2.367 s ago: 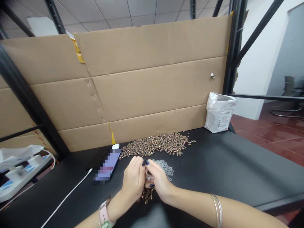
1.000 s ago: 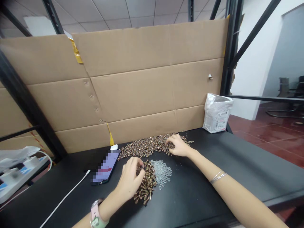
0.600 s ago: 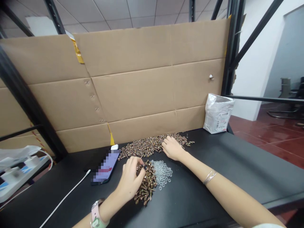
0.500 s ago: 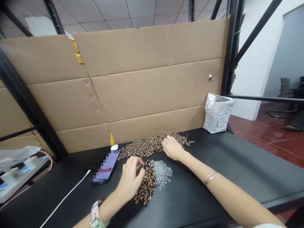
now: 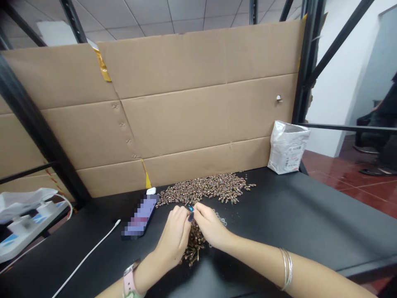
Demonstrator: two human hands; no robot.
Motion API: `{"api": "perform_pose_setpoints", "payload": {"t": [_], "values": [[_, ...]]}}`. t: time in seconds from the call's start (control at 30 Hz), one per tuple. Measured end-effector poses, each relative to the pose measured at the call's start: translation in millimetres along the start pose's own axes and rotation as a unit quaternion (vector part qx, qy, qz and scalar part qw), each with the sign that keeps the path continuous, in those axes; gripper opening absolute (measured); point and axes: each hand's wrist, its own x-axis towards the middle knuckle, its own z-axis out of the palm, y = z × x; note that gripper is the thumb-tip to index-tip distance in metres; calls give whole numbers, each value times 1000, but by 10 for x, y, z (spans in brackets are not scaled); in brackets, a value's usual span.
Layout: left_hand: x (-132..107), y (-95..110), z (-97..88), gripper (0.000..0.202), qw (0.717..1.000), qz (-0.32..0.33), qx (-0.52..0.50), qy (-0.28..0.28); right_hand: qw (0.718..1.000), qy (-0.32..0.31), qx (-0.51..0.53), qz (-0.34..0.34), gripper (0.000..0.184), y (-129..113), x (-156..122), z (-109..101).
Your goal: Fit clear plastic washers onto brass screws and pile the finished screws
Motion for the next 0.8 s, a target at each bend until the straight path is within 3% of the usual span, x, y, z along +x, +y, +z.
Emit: {"api": "perform_pose_setpoints", "payload": {"t": [0.2,0.33,0.47,0.63,0.8], "values": [[-1,36,8,31,996,38,86,1,981,-28,112,153,42,50,-73,71],[3,45,-11,33,992,35,118,15,962,-43,204,176,36,-18,-129,83],[-1,8,21,32,995,32,83,37,942,-43,258,212,35,-86,-143,105],[8,7,77,32,997,17,18,78,962,-29,225,151,34,-62,-135,115],[7,52,50,30,996,0,-27,80,986,-12,154,60,32,-91,-190,87]]}}
